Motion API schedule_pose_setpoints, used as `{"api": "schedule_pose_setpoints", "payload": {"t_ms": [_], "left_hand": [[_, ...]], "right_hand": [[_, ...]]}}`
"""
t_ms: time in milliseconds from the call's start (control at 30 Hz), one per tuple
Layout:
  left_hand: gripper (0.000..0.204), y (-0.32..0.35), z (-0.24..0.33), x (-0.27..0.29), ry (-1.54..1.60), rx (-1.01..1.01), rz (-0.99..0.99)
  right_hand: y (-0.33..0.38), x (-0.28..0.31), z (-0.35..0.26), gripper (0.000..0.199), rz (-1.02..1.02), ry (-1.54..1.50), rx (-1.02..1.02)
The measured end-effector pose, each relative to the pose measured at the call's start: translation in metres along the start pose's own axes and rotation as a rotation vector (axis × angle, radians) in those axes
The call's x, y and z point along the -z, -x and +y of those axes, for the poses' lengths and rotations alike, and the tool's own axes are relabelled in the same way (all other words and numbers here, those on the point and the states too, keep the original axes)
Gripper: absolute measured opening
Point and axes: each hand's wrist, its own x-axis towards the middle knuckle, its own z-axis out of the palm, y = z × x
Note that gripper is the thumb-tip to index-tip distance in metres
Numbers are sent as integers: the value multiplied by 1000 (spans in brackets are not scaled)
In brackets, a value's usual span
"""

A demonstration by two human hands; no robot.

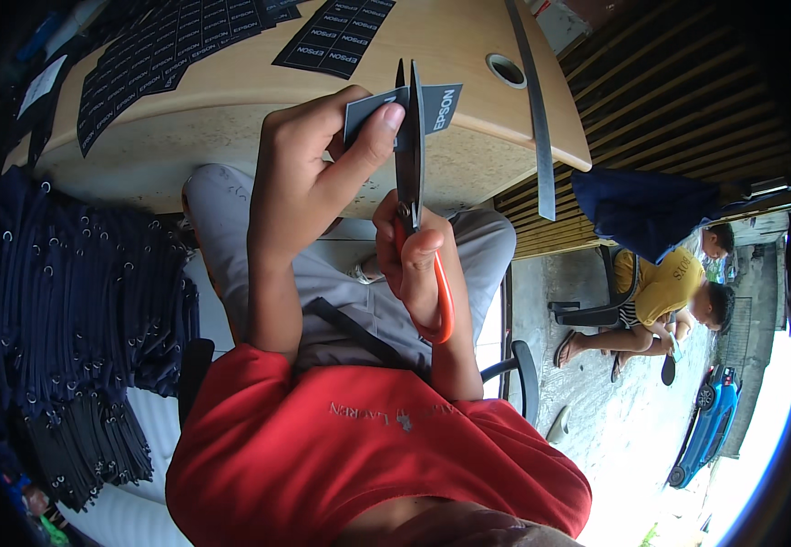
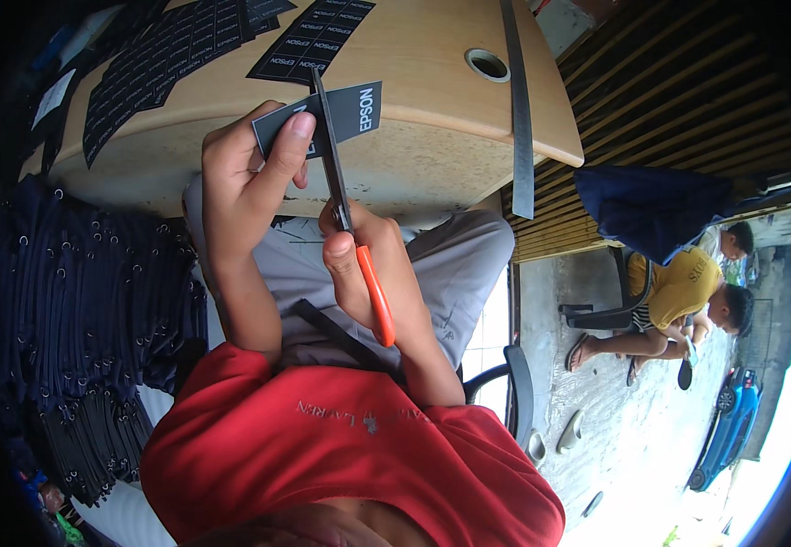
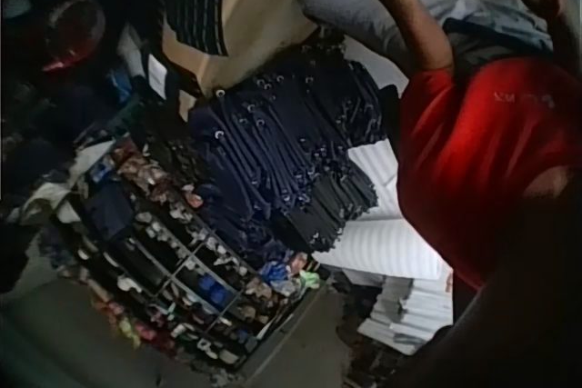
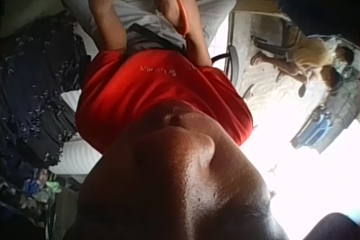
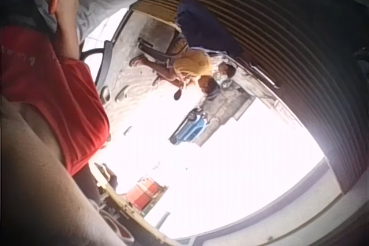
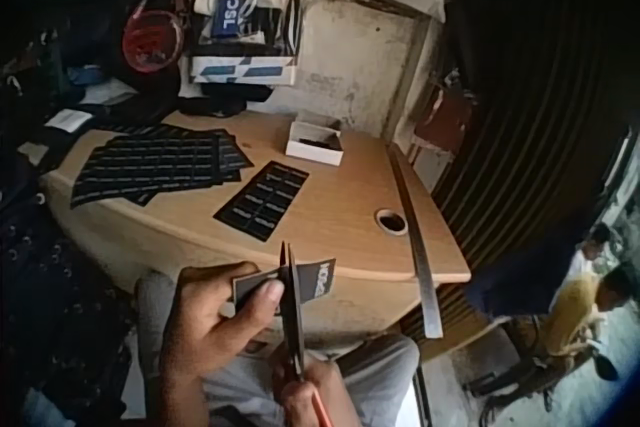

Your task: The person cuts strips of printed labels into individual pieces using scissors and places the cut labels into a small box on the table.

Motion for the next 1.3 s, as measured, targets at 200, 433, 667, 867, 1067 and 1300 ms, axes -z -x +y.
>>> {"api": "schedule_pose_setpoints", "payload": {"t_ms": [200, 433, 667, 867, 1067, 1300], "left_hand": [[24, 0, 0, -1, 47, 3, 6], [26, 0, -1, 1, 16, 18, -7], [35, 0, 0, -4, 166, 118, -18], [72, -8, -12, -24, 707, 158, 13], [66, -7, -6, -36, 1041, 422, 122], [55, -7, -17, -41, 1194, 592, 240]], "right_hand": [[0, -1, -1, 71, 12, 9, -9], [0, -1, -3, 70, 8, 21, -14], [2, 0, -2, 69, 11, 5, -22], [2, -8, -6, 79, 14, 30, -81], [-1, -9, 3, 67, 37, 37, -120], [-10, -9, 10, 67, 54, 107, -197]]}}
